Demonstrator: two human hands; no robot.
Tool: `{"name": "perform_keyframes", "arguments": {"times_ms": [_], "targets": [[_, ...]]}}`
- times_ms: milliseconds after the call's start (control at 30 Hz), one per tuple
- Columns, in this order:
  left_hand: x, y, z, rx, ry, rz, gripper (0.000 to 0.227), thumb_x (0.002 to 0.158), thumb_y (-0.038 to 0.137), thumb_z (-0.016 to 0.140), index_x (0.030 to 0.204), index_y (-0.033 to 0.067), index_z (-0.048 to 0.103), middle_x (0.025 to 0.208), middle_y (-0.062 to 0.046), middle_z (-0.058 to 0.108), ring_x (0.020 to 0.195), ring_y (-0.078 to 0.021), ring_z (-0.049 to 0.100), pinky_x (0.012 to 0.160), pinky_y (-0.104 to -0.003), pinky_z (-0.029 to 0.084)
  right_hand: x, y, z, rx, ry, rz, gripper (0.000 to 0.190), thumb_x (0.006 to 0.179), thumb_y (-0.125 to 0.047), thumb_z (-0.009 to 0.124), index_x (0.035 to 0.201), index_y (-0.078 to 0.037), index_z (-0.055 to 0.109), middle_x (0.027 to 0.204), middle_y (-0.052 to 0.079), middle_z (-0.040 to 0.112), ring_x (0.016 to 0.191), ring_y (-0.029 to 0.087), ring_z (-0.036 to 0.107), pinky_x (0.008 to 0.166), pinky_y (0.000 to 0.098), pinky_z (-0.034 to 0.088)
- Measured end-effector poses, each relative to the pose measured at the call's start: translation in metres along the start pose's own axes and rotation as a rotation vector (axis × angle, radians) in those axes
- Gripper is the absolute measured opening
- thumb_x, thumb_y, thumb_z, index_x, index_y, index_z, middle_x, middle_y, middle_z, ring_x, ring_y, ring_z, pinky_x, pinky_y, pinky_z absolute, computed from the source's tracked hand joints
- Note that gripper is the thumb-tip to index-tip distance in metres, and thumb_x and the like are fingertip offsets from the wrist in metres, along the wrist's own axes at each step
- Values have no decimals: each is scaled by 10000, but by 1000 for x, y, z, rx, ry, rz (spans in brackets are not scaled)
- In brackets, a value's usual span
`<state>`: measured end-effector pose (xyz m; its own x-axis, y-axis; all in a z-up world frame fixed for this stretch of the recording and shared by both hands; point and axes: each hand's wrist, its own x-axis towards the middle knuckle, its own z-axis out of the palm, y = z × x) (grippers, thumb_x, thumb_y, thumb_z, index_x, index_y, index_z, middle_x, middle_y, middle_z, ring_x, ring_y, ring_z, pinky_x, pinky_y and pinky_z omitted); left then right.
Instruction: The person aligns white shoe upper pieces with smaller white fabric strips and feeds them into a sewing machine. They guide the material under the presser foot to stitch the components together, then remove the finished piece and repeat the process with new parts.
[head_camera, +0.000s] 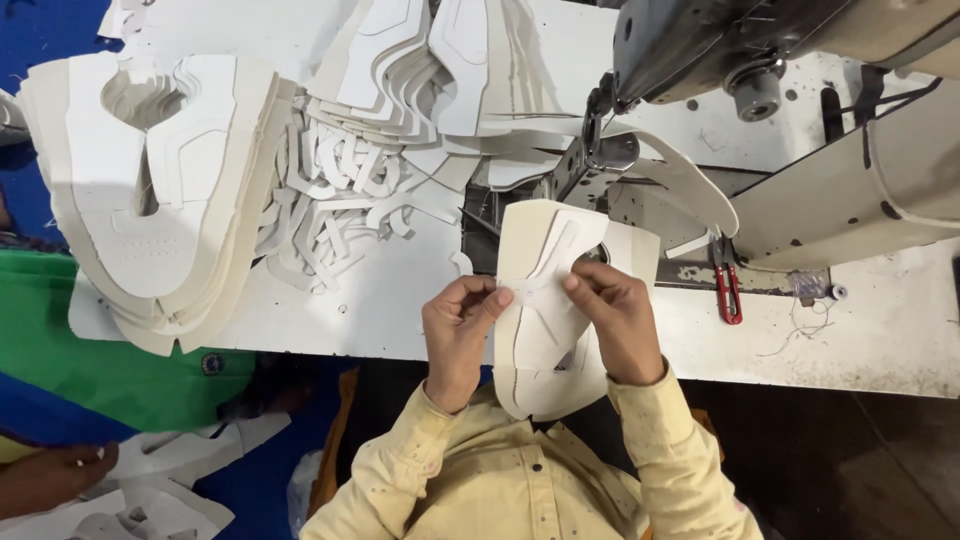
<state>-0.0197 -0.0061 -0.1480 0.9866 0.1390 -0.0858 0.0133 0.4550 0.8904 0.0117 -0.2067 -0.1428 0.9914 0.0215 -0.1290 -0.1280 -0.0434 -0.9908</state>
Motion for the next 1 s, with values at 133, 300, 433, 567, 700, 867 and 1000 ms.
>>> {"name": "perform_keyframes", "arguments": {"times_ms": [133,300,433,567,700,867,1000], "targets": [[-2,-1,0,-27,13,-6,188,931,125,794,962,-40,709,775,41,616,683,-16,455,615,-188,386,6,-17,9,61,-35,-41,100,911,-78,767,936,18,757,733,-33,671,645,36,532,590,210,426],[-4,-3,-2,26,0,2,179,935,125,783,950,-30,693,784,33,633,679,-12,469,611,-187,392,6,-14,11,5,15,-65,165,915,-61,803,788,6,723,674,-49,585,603,19,439,543,208,347],[-6,-7,-3,29,-20,-1,170,936,117,773,947,-32,692,808,25,665,702,-11,521,631,-186,424,5,-17,12,25,16,-80,163,901,-57,812,781,0,718,685,-45,610,609,12,462,543,201,359],[-7,-10,-4,-2,-34,-3,163,944,111,771,953,-29,689,806,20,660,709,-9,525,634,-183,424,4,-22,16,20,32,-57,150,882,-57,805,769,-3,723,669,-28,660,577,13,500,512,194,375],[-8,-10,-4,15,-33,2,162,939,112,770,944,-25,683,805,22,664,699,-7,522,618,-180,416,3,-20,16,21,38,-67,166,890,-57,809,763,-6,716,675,-37,654,586,4,493,523,186,375],[-8,-10,-4,22,-32,19,155,947,108,767,938,-27,690,790,27,656,694,-6,513,613,-178,409,3,-26,16,-6,43,-51,164,881,-50,808,754,-6,714,649,-44,637,564,7,475,507,190,354],[-8,-12,-5,35,-17,18,167,945,118,770,935,-27,687,790,29,646,695,-7,513,617,-179,412,8,-2,2,-186,27,-81,361,1021,-238,724,807,52,732,673,3,548,616,61,414,562,234,343]]}}
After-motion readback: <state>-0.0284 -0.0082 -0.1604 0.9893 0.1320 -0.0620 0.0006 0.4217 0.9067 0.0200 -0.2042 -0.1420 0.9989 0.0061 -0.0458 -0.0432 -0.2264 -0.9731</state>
